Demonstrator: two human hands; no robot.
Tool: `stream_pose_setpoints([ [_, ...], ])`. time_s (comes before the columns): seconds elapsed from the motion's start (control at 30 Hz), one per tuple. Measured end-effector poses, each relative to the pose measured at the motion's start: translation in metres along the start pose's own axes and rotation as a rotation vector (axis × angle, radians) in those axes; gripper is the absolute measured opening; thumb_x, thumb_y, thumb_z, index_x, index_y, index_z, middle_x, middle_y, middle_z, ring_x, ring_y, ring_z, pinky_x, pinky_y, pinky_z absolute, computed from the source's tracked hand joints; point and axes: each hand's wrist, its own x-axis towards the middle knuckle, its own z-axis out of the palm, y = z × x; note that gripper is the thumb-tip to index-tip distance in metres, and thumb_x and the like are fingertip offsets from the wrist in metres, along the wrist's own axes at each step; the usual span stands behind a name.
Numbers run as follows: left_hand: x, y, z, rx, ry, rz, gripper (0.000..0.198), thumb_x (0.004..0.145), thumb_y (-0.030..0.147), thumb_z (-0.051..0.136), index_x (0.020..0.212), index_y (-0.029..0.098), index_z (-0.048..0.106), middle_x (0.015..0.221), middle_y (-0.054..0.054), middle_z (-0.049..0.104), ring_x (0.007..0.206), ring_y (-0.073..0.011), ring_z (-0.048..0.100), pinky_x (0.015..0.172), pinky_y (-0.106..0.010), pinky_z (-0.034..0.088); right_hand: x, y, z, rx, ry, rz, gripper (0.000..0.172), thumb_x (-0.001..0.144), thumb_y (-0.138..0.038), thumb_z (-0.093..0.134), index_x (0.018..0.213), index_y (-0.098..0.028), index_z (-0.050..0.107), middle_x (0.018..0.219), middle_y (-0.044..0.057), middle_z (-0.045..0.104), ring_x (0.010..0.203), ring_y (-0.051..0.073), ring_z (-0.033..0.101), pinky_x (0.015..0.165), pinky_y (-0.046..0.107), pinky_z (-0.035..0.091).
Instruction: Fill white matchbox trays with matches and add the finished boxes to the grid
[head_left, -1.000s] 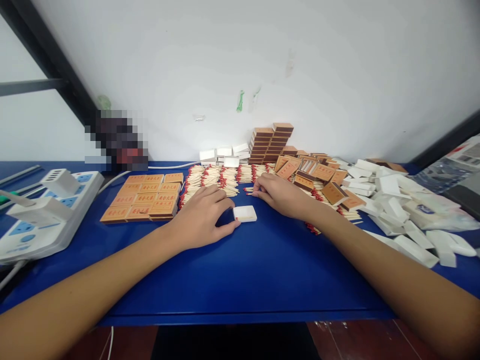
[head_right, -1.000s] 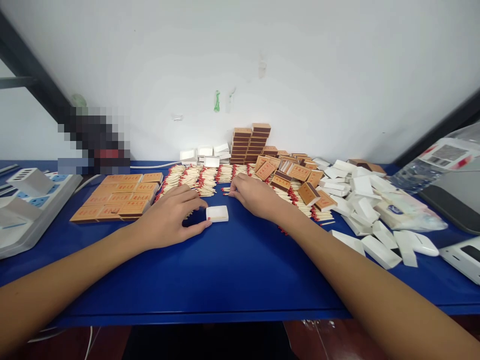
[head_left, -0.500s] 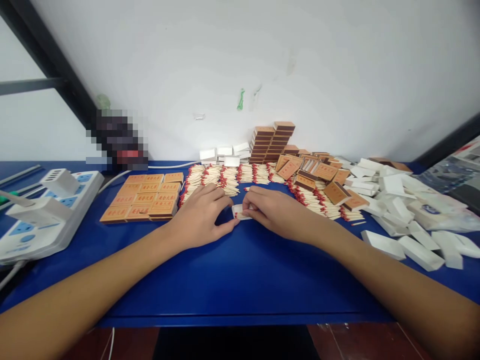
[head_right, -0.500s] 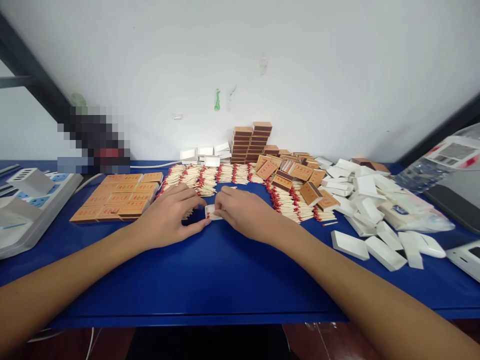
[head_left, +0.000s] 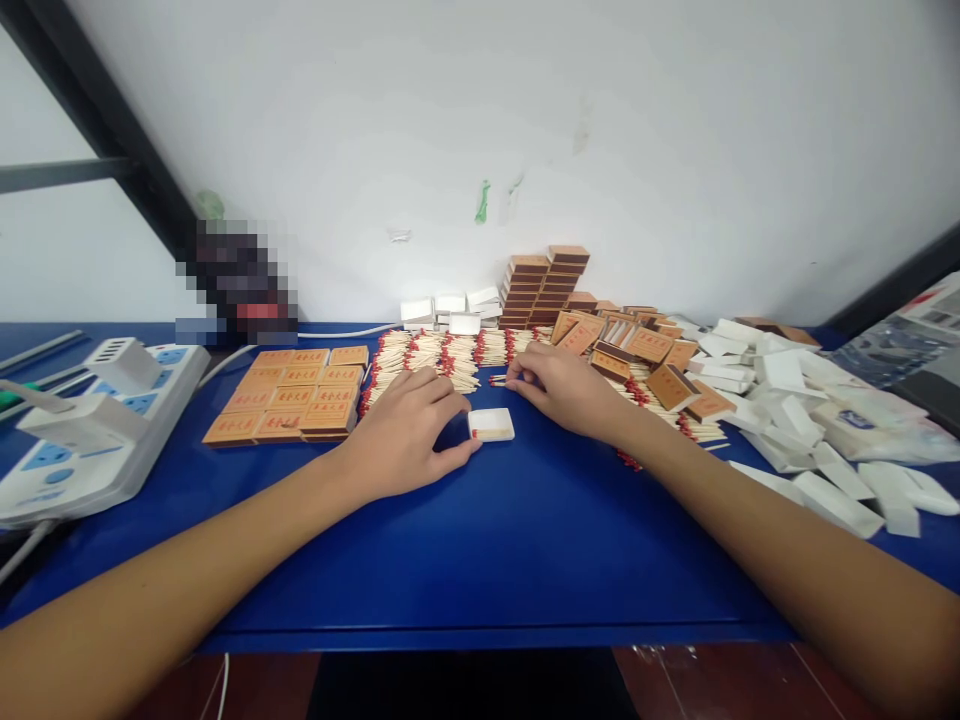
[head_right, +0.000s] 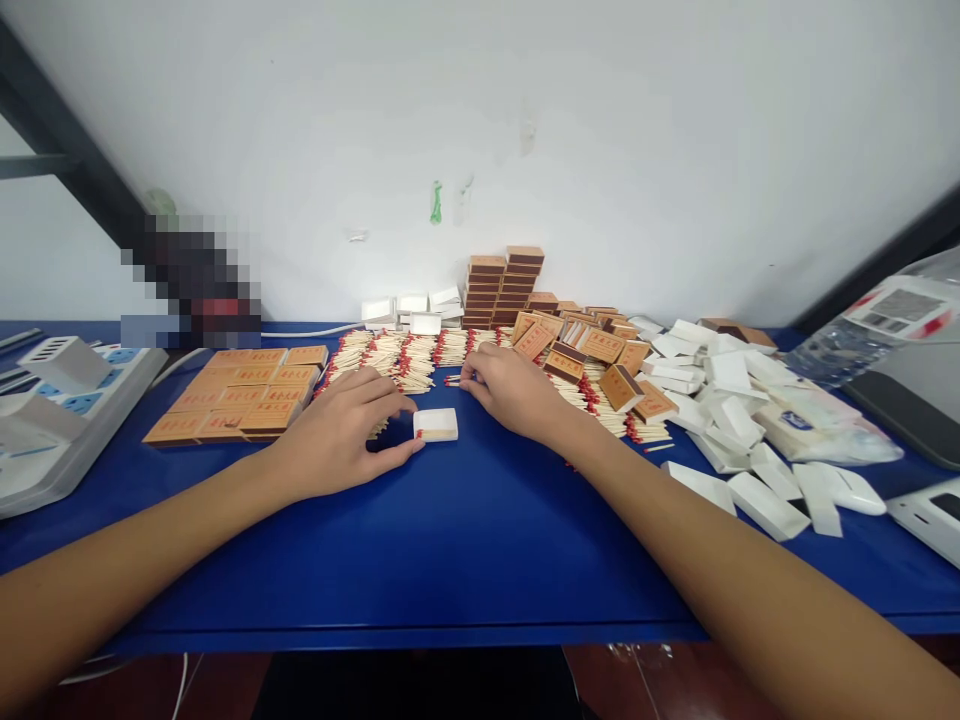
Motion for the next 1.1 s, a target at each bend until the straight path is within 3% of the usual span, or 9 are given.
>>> stream_pose_setpoints([
  [0.23, -0.001, -0.001, -0.001, 0.007, 0.014, 0.017, 0.03, 0.101, 0.043, 0.065, 0.111, 0.016, 0.073, 0.103, -0.009, 0.071, 0.105, -0.0291, 0.062, 0.096, -0.046, 0.05, -0.003, -0.001, 0.001, -0.03, -0.033, 0.008, 0.013, 0.104, -0.023, 0.052, 0.099, -0.019, 0.062, 0.101, 0.011, 0.066, 0.092, 0.026, 0.061, 0.079, 0.036, 0.046],
  [0.43, -0.001, -0.003, 0.0, 0.042, 0.041, -0.012, 0.03, 0.099, 0.044, 0.068, 0.109, 0.016, 0.073, 0.1, -0.008, 0.071, 0.102, -0.0292, 0.062, 0.093, -0.046, 0.05, -0.012, -0.022, -0.012, 0.029, 0.071, -0.101, 0.013, 0.106, -0.026, 0.051, 0.1, -0.02, 0.06, 0.102, 0.01, 0.065, 0.092, 0.025, 0.062, 0.078, 0.035, 0.046],
  [0.67, 0.0, -0.001, 0.0, 0.054, 0.001, -0.04, 0.029, 0.098, 0.044, 0.068, 0.104, 0.016, 0.074, 0.097, -0.009, 0.071, 0.101, -0.0295, 0.062, 0.094, -0.046, 0.05, -0.025, -0.046, -0.007, 0.038, -0.036, -0.208, 0.015, 0.108, -0.023, 0.048, 0.1, -0.02, 0.061, 0.103, 0.009, 0.064, 0.087, 0.021, 0.062, 0.076, 0.032, 0.045],
  [0.77, 0.0, -0.001, -0.001, 0.037, -0.016, -0.039, 0.03, 0.098, 0.045, 0.068, 0.104, 0.017, 0.073, 0.099, -0.009, 0.071, 0.102, -0.0295, 0.062, 0.094, -0.046, 0.05, -0.022, -0.04, -0.003, 0.097, -0.051, -0.217, 0.018, 0.108, -0.023, 0.047, 0.099, -0.021, 0.062, 0.102, 0.008, 0.065, 0.086, 0.02, 0.061, 0.077, 0.032, 0.045],
  [0.93, 0.0, -0.001, -0.001, 0.011, -0.021, -0.036, 0.03, 0.1, 0.045, 0.066, 0.108, 0.017, 0.074, 0.096, -0.009, 0.071, 0.102, -0.0292, 0.062, 0.094, -0.046, 0.051, -0.008, -0.012, -0.005, 0.081, 0.075, -0.08, 0.011, 0.104, -0.026, 0.055, 0.102, -0.02, 0.064, 0.097, 0.008, 0.065, 0.088, 0.023, 0.06, 0.077, 0.034, 0.044],
  [1.1, 0.0, 0.0, 0.0, -0.008, -0.014, -0.026, 0.031, 0.101, 0.045, 0.065, 0.109, 0.016, 0.074, 0.098, -0.009, 0.071, 0.104, -0.0295, 0.062, 0.095, -0.047, 0.051, -0.001, 0.006, -0.001, 0.038, 0.033, -0.054, 0.012, 0.102, -0.025, 0.056, 0.102, -0.02, 0.067, 0.1, 0.009, 0.064, 0.092, 0.024, 0.061, 0.08, 0.035, 0.045],
])
